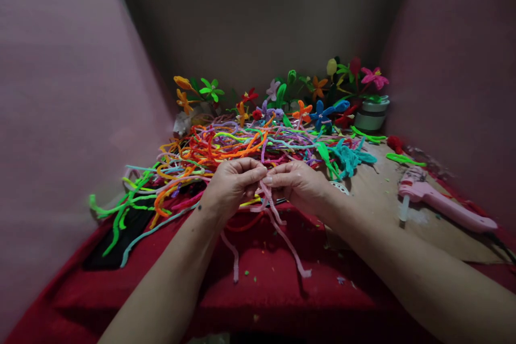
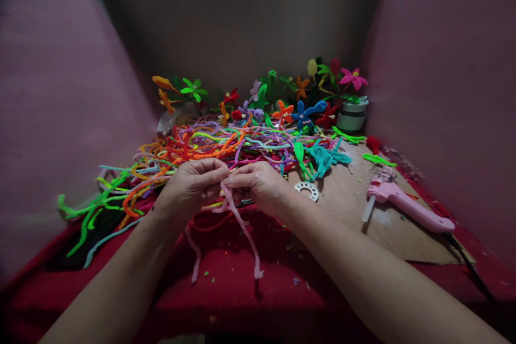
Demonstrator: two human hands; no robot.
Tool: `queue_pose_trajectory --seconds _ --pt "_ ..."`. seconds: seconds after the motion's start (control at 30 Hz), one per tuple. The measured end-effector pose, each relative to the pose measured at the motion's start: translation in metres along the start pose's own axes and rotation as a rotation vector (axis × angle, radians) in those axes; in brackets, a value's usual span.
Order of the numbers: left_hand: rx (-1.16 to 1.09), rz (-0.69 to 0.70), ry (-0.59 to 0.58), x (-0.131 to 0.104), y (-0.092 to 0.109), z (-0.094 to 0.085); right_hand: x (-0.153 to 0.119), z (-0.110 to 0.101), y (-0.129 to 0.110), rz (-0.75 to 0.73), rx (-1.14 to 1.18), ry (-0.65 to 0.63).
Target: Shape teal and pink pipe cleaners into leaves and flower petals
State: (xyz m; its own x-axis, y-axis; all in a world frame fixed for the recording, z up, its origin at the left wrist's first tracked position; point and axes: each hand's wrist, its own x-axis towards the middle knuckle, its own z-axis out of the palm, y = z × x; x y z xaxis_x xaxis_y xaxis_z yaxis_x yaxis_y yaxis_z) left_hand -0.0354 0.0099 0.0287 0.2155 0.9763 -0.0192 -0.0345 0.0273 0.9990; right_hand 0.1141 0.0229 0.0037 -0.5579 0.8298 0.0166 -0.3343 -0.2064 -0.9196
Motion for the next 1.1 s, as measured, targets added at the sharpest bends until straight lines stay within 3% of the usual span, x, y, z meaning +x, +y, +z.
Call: queue_pose_trajectory --seconds 0.27,0.47,0.67,0.83,0.97,1.1 --pt "0.215 0.128 0.169 -0.002 0.002 0.006 0.0 0.001 -0.002 -0.033 -0.149 0.068" --pt "0.126 0.049 0.085 -0.002 0.002 0.005 -0.003 0.009 -0.006 -0.073 -0.278 0.218" --pt "0.188 0.136 0.237 -0.002 0.001 0.01 -0.004 0.011 -0.006 -0.065 -0.281 0.235" --pt "0.109 0.052 0.106 0.001 0.0 0.005 -0.005 0.012 -0.004 -0.088 -0.27 0.225" --pt "0.013 0.045 0.14 0.003 -0.002 0.002 -0.004 0.01 -0.003 -0.092 -0.25 0.145" --pt "0.008 0.063 0.159 0.003 -0.003 0.001 -0.003 0.01 -0.002 -0.064 -0.276 0.187"
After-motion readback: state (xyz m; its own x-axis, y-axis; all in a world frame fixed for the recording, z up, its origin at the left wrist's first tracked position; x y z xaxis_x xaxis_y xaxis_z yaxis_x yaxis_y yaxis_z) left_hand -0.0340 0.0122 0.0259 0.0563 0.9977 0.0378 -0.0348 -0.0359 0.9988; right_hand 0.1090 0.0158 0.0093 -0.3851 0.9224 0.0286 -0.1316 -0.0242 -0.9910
